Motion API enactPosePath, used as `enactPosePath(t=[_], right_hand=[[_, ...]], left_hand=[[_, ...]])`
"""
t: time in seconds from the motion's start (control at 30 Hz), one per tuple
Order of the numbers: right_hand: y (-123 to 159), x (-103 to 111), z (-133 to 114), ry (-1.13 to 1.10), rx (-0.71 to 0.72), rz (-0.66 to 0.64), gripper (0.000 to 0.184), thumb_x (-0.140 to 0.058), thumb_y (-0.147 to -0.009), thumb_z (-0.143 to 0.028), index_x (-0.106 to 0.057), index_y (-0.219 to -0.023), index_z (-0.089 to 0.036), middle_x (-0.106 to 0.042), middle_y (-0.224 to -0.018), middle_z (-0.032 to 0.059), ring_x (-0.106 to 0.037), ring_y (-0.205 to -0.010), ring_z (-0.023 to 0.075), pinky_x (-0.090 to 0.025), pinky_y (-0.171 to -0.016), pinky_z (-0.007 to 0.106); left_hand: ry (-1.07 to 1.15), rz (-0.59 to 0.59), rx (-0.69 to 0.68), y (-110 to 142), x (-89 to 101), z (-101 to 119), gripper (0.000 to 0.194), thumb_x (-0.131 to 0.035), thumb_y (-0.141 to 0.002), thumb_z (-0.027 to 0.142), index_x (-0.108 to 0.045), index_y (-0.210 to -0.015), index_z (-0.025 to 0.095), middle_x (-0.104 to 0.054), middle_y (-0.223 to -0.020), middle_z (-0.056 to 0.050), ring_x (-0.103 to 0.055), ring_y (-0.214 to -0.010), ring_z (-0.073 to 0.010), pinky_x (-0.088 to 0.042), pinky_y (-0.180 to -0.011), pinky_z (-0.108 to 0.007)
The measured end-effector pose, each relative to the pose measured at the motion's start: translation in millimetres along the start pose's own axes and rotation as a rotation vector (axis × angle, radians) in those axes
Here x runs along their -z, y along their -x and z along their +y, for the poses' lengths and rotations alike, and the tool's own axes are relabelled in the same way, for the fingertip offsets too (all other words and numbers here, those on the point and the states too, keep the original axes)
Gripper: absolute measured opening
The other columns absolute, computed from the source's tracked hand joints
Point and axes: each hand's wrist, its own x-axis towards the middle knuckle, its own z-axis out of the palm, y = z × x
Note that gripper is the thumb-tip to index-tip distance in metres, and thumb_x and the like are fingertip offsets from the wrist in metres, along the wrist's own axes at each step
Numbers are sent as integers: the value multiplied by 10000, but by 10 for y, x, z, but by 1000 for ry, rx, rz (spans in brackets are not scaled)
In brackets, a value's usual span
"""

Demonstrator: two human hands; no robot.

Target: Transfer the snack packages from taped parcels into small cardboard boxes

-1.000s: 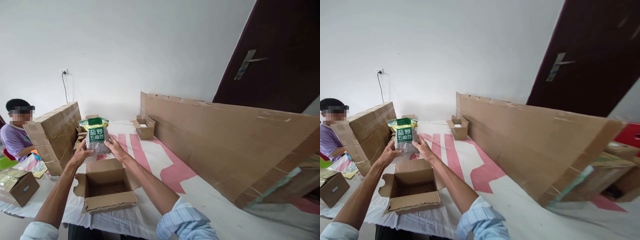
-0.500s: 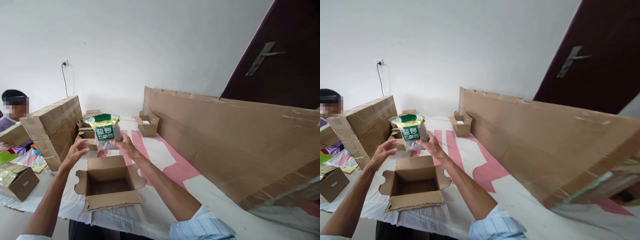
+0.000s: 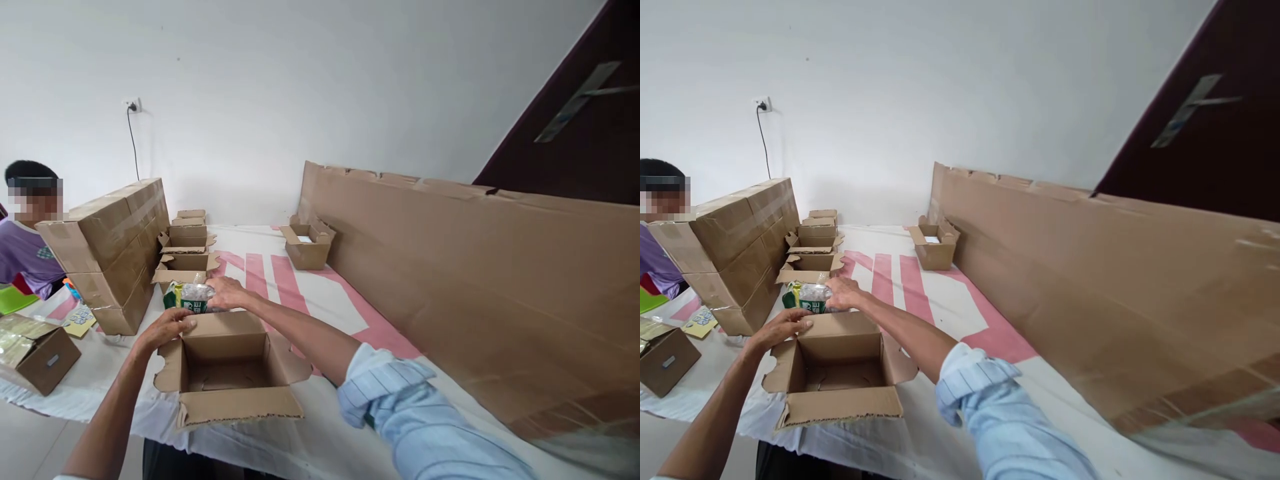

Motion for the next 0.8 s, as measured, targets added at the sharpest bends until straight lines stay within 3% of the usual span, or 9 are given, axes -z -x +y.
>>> enactPosePath(t=[0.27,0.33,0.43,0.5,0.63,0.73,0.8], right_hand=[[-677,-370,-184,-1,37,-31,253,-976,-688,-272,-780,-832,-201,-780,-796,-19,-759,-971,255,-543,-857,304],[-774,-431,-187,-2,24,-38,271,-983,-738,-319,-768,-835,-183,-786,-827,-10,-762,-985,264,-569,-891,325],[-831,-447,-179,5,0,-59,293,-866,-950,-434,-768,-963,-159,-805,-1014,32,-769,-1012,251,-624,-939,407],[-807,-368,-167,2,-4,-67,226,-826,-992,-378,-771,-1011,-160,-809,-1077,73,-771,-1037,256,-622,-952,429],[-520,18,-57,-51,38,-6,138,-835,-891,-224,-809,-1020,-182,-836,-1106,114,-766,-1118,334,-554,-959,387],[8,342,194,-113,55,86,215,-761,-949,-298,-814,-1141,-217,-828,-1212,101,-759,-1130,320,-550,-974,394],[477,456,433,-228,63,216,280,-758,-958,-377,-809,-1196,-239,-820,-1276,109,-756,-1151,326,-556,-993,423]], left_hand=[[40,197,61,-206,252,-381,579,-796,-759,740,-832,-1022,225,-817,-1042,-93,-761,-877,-294,-533,-630,-311],[13,258,77,-337,232,-472,549,-795,-774,688,-826,-1072,228,-817,-1036,-91,-760,-888,-297,-541,-647,-322],[-64,350,101,-611,95,-564,432,-849,-772,532,-800,-1071,225,-798,-939,-71,-750,-927,-300,-569,-752,-355],[-126,398,119,-815,-26,-591,349,-895,-754,436,-772,-1007,230,-775,-888,-58,-749,-981,-319,-572,-846,-386],[-227,493,201,-1084,-172,-628,370,-967,-719,342,-697,-954,252,-777,-946,-87,-732,-1168,-403,-544,-967,-445],[-258,574,270,-1081,-162,-690,482,-1001,-703,367,-661,-1027,261,-793,-1022,-114,-711,-1256,-449,-535,-991,-485],[-249,607,285,-1025,-134,-737,548,-1019,-691,404,-641,-1059,256,-797,-1047,-132,-716,-1253,-478,-543,-960,-503]])
